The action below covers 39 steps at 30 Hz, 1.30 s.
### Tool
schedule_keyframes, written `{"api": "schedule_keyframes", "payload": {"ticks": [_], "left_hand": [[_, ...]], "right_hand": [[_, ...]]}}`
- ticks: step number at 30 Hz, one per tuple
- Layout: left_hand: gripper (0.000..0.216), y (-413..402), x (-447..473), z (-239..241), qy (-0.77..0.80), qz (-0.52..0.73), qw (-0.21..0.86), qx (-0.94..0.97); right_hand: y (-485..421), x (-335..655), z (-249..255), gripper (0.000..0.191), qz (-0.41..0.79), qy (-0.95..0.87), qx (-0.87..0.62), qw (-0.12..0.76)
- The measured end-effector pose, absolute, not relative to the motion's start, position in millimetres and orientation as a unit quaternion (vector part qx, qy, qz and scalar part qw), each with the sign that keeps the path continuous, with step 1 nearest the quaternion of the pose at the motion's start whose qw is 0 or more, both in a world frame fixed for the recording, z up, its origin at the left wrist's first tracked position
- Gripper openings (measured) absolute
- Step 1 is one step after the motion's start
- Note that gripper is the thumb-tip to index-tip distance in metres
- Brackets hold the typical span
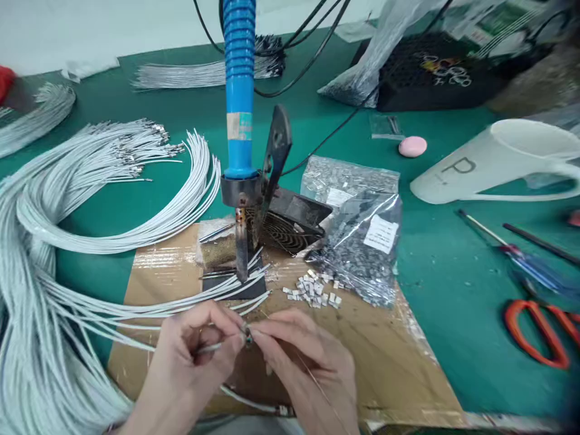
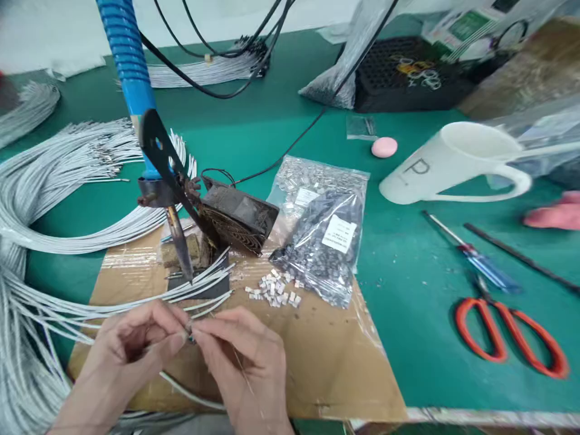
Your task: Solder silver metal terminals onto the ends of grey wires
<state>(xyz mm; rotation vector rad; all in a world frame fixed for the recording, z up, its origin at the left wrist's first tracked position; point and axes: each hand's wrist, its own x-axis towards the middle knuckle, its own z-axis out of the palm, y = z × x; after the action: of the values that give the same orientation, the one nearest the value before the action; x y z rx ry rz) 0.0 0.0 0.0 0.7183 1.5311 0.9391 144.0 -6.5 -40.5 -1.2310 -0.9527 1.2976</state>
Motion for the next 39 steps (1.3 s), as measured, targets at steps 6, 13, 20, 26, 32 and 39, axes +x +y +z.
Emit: {"api": "schedule_keyframes", "payload": {"ticks": [6,13,20,26,32,39], "left_hand": [[0.015,3,0,3,0.659,0.387,0.568,0.306],[0.015,8,-4,-2,0.65,0.394,0.561,0.328],[0.017,16,-8,0,0.662,0.403,0.54,0.327],[0.017,23,-9,-3,0.673,0.4,0.52,0.341],[0.016,29,-15,-11,0.669,0.366,0.512,0.394],[0.016,33,-12,-6,0.673,0.37,0.519,0.377]], "right_hand": [[-8,147,-46,0.032,0.526,-0.458,-0.485,0.528],[-18,144,-49,0.035,0.424,-0.471,-0.567,0.526],[-17,144,-42,0.024,0.425,-0.472,-0.628,0.449],[-3,149,-40,0.027,0.412,-0.531,-0.573,0.469],[3,150,-47,0.021,0.401,-0.558,-0.533,0.495],[4,140,-41,0.022,0.426,-0.481,-0.546,0.537]]}}
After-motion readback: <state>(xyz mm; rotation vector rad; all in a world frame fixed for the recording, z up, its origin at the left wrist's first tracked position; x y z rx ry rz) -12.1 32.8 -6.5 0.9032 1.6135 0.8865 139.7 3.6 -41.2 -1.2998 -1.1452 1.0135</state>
